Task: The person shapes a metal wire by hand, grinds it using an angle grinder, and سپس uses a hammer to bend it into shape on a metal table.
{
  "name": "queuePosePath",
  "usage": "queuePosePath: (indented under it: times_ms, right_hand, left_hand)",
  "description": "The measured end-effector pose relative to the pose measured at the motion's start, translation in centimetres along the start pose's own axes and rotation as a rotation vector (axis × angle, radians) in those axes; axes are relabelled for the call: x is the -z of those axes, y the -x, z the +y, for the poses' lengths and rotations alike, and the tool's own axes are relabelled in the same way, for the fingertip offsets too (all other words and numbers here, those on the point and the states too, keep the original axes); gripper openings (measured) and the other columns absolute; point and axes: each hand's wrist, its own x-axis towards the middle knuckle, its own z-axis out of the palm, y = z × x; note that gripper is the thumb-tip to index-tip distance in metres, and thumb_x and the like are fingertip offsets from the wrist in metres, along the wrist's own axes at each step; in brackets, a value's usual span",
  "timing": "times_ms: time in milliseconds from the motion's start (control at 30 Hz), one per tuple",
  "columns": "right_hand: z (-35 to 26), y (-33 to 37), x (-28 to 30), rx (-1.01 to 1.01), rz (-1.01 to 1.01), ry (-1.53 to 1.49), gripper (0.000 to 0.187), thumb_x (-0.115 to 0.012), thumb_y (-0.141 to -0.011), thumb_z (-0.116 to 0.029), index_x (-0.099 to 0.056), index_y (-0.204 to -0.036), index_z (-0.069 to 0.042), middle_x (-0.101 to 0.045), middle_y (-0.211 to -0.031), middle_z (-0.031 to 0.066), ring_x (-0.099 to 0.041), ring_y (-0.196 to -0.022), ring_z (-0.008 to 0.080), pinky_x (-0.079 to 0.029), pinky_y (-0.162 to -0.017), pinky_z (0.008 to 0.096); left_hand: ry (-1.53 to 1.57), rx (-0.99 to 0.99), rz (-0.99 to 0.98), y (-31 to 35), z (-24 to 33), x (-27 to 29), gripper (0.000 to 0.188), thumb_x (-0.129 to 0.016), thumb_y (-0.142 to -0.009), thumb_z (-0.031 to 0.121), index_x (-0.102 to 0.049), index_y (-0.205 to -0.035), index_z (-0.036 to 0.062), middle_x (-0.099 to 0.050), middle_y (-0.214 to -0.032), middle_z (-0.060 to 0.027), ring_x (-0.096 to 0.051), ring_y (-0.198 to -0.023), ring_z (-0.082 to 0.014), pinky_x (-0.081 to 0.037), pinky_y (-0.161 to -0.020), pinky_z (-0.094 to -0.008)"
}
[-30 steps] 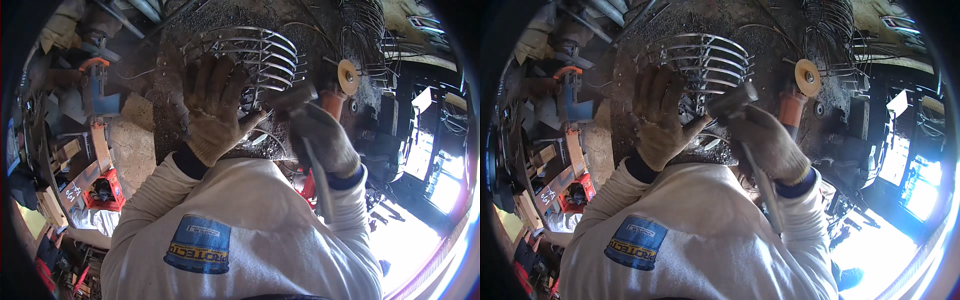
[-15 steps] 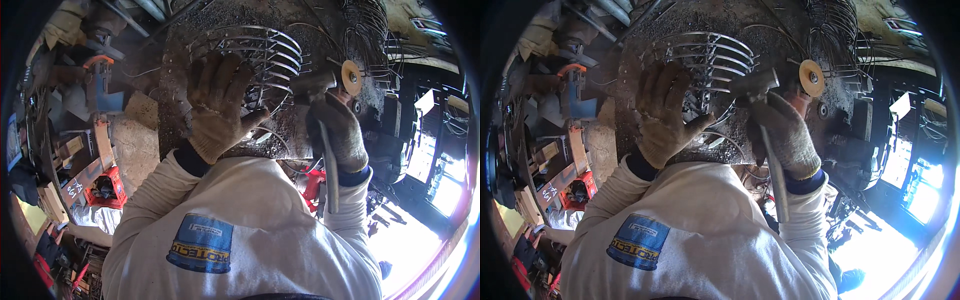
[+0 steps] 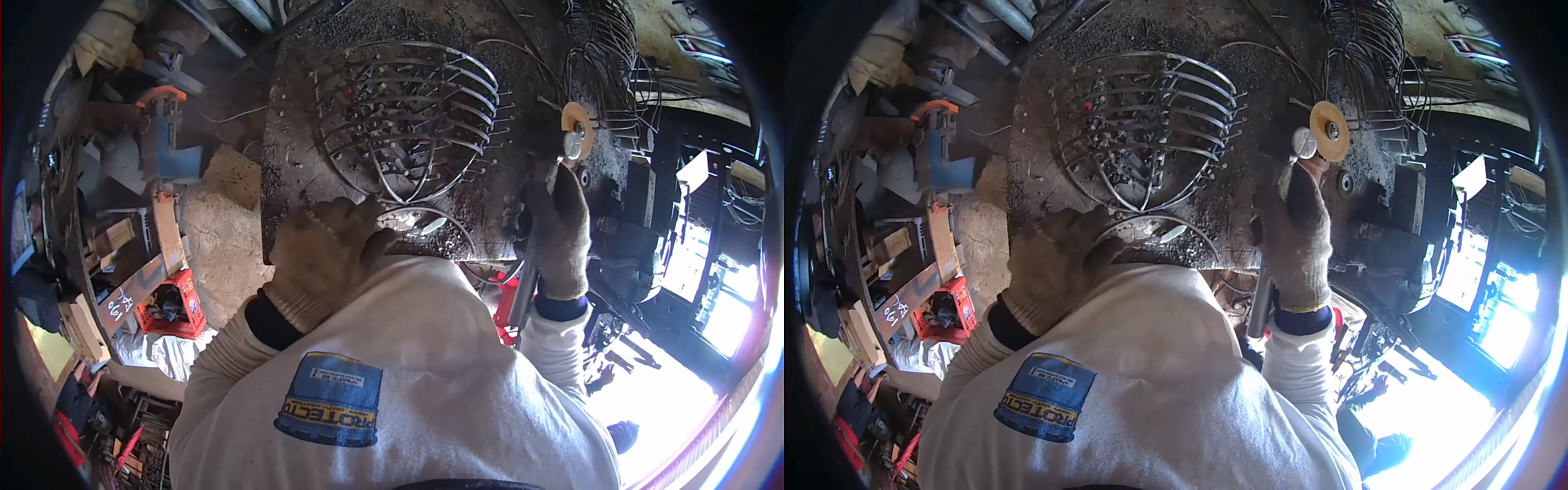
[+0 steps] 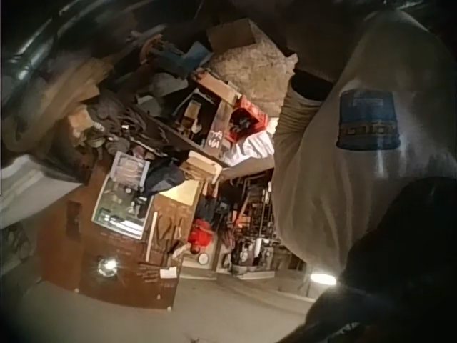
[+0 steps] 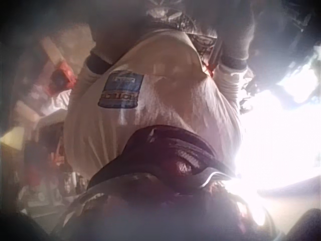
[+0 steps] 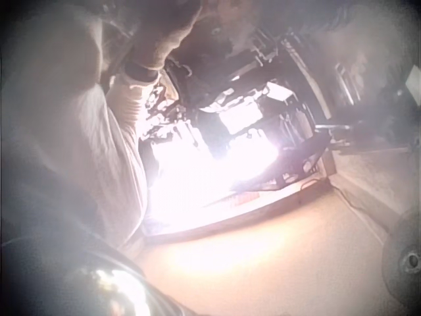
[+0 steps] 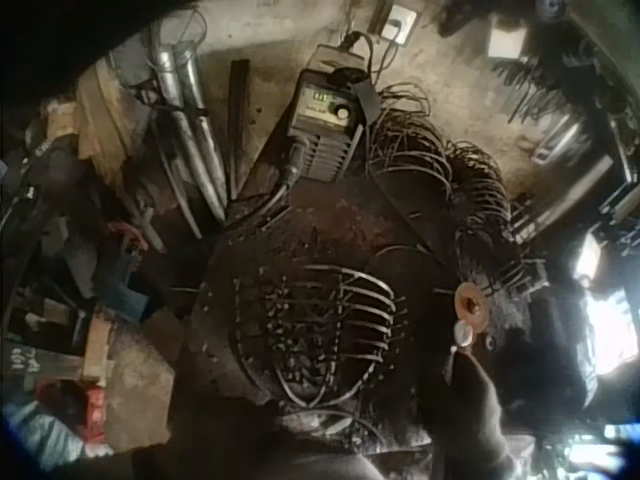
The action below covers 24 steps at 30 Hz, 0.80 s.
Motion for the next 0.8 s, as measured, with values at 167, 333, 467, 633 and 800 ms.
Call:
queuePosePath:
  times_ms: [167,333,467,633,800]
  right_hand:
    - [4.7,-1.6,-0.7,0.244,0.112,0.475,0.041,-0.058,-0.102,-0.033,-0.061,-0.132,-0.005,-0.072,-0.107,0.0209,-0.072,-0.096,0.0361,-0.056,-0.083,0.0458]
    - [10.2,-3.3,-1.5,0.404,0.126,0.626,0.048,-0.061,-0.098,-0.038,-0.059,-0.137,-0.010,-0.069,-0.116,0.0274,-0.067,-0.108,0.0470,-0.054,-0.091,0.0538]
    - [10.8,-2.8,-2.3,0.353,0.150,0.831,0.046,-0.062,-0.097,-0.034,-0.059,-0.138,-0.013,-0.066,-0.120,0.0260,-0.068,-0.107,0.0450,-0.055,-0.090,0.0528]
    - [6.7,0.8,-2.1,0.510,0.224,0.818,0.040,-0.065,-0.096,-0.030,-0.065,-0.132,-0.014,-0.065,-0.123,0.0214,-0.068,-0.104,0.0420,-0.057,-0.087,0.0498]
    - [7.1,3.3,-1.2,0.664,-0.201,0.463,0.038,-0.071,-0.093,-0.023,-0.067,-0.129,-0.012,-0.069,-0.120,0.0181,-0.069,-0.100,0.0399,-0.057,-0.085,0.0466]
  left_hand:
    - [-0.418,-0.095,0.052,0.0,-1.2,-2.7,0.035,-0.070,-0.090,0.026,-0.069,-0.118,0.0059,-0.071,-0.102,-0.0145,-0.068,-0.096,-0.0325,-0.056,-0.089,-0.0503]
    - [-0.454,0.009,-0.123,0.0,-0.5,-3.7,0.033,-0.064,-0.092,0.021,-0.065,-0.121,0.0065,-0.068,-0.104,-0.0153,-0.070,-0.090,-0.0333,-0.059,-0.073,-0.0471]
    - [-0.557,0.047,-0.047,1.2,1.1,-2.4,0.037,-0.068,-0.091,0.024,-0.062,-0.126,0.0119,-0.069,-0.115,-0.0160,-0.072,-0.090,-0.0347,-0.060,-0.069,-0.0442]
    - [-0.260,0.028,0.116,2.8,0.9,-0.1,0.027,-0.069,-0.091,0.015,-0.064,-0.117,0.0098,-0.069,-0.109,-0.0182,-0.071,-0.086,-0.0359,-0.059,-0.071,-0.0444]
    - [0.043,-0.011,0.116,3.0,0.8,2.9,0.013,-0.066,-0.094,0.008,-0.064,-0.106,0.0034,-0.063,-0.098,-0.0185,-0.067,-0.090,-0.0383,-0.054,-0.076,-0.0445]
